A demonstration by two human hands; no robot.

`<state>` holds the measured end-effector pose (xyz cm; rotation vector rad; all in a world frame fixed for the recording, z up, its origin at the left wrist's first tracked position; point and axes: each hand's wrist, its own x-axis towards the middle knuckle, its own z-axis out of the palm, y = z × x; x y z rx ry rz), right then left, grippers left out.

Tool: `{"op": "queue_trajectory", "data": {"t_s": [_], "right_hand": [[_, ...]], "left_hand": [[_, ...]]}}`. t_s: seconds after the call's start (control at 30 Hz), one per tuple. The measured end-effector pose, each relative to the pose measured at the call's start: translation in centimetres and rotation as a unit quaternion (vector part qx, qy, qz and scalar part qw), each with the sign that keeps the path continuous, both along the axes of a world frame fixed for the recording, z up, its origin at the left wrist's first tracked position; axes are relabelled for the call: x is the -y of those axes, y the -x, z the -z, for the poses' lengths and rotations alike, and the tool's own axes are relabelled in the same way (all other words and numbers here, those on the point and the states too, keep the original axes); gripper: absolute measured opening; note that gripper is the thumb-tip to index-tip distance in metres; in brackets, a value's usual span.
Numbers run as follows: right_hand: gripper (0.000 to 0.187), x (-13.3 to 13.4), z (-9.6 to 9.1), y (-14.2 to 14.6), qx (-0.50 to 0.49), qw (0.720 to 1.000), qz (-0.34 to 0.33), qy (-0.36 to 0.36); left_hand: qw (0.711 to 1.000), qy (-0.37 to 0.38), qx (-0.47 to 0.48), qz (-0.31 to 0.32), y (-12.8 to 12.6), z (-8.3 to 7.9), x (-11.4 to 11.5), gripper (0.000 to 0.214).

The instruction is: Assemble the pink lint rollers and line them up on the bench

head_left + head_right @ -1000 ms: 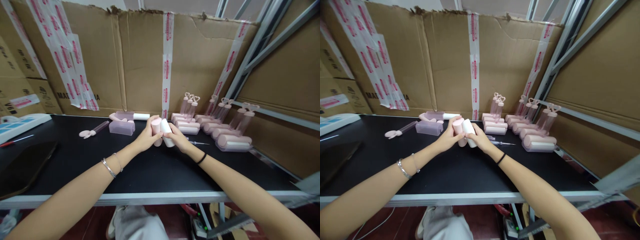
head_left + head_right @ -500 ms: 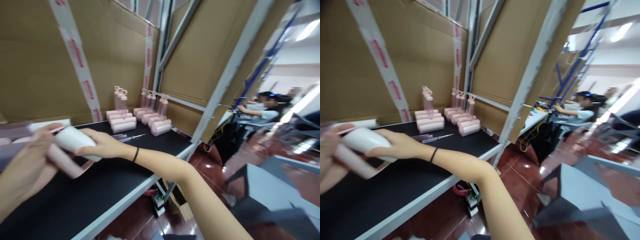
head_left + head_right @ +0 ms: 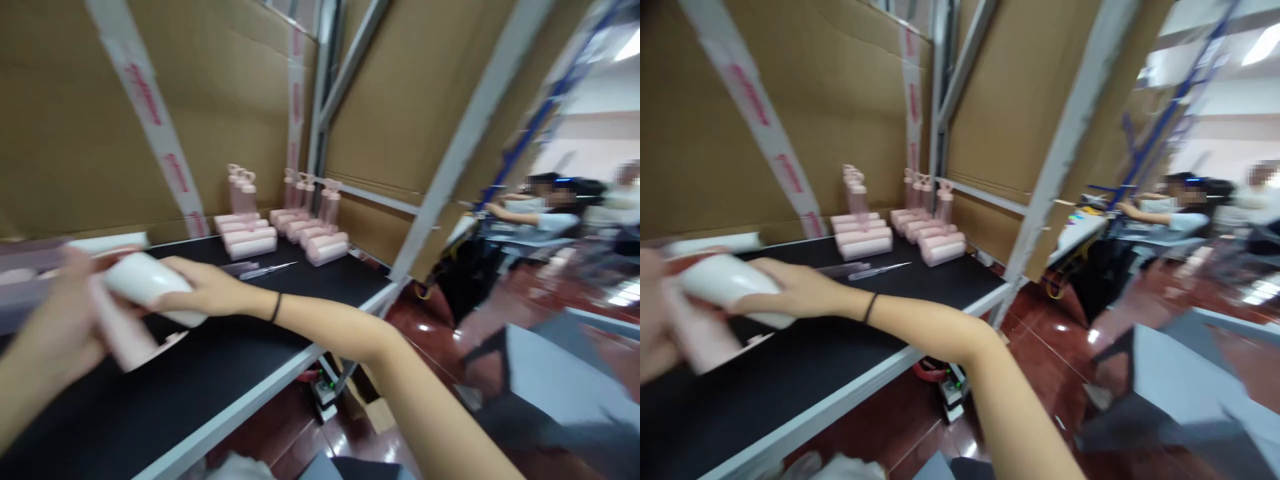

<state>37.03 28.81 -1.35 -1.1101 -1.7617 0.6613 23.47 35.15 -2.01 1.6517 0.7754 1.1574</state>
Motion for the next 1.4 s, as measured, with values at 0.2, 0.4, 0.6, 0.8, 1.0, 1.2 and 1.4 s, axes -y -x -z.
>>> {"op": "queue_trajectory", "data": {"t_s": [0.2, 0.4, 0.6, 0.8, 1.0, 1.2, 1.4], "right_hand": [[0.052, 2.2, 0.5, 0.7, -0.023, 0.998, -0.018, -0.047], [0.044, 1.8, 1.0, 0.8, -0.010, 0.999, -0.025, -0.037], [0.048, 2.5, 0.7, 1.7, -0.031, 0.998, -0.015, -0.043], [0.049, 2.8, 0.0, 2.0, -0.042, 0.997, -0.015, -0.061], [0.065, 3.4, -0.4, 2.0, -0.036, 0.994, -0.004, -0.102], [0.062, 3.3, -0.6, 2.1, -0.034, 0.988, -0.004, -0.148], [0.046, 2.1, -0.8, 1.4, -0.100, 0.982, 0.065, -0.147]], "left_hand": [[0.992, 0.005, 0.127, -0.010, 0.9, -0.9, 1.5, 0.029], [0.968, -0.247, 0.039, 0.019, 2.3, -0.9, 2.1, 0.050], [0.912, -0.407, 0.040, 0.022, 3.2, -1.4, 2.3, 0.046], [0.911, -0.412, 0.014, -0.013, 3.2, -1.5, 2.2, 0.042], [0.879, -0.476, -0.026, -0.008, 3.4, -1.8, 2.1, 0.041], [0.871, -0.485, -0.072, 0.025, 3.2, -1.2, 1.9, 0.045], [0.868, -0.475, -0.125, 0.071, 2.8, -0.5, 2.4, 0.065]]}}
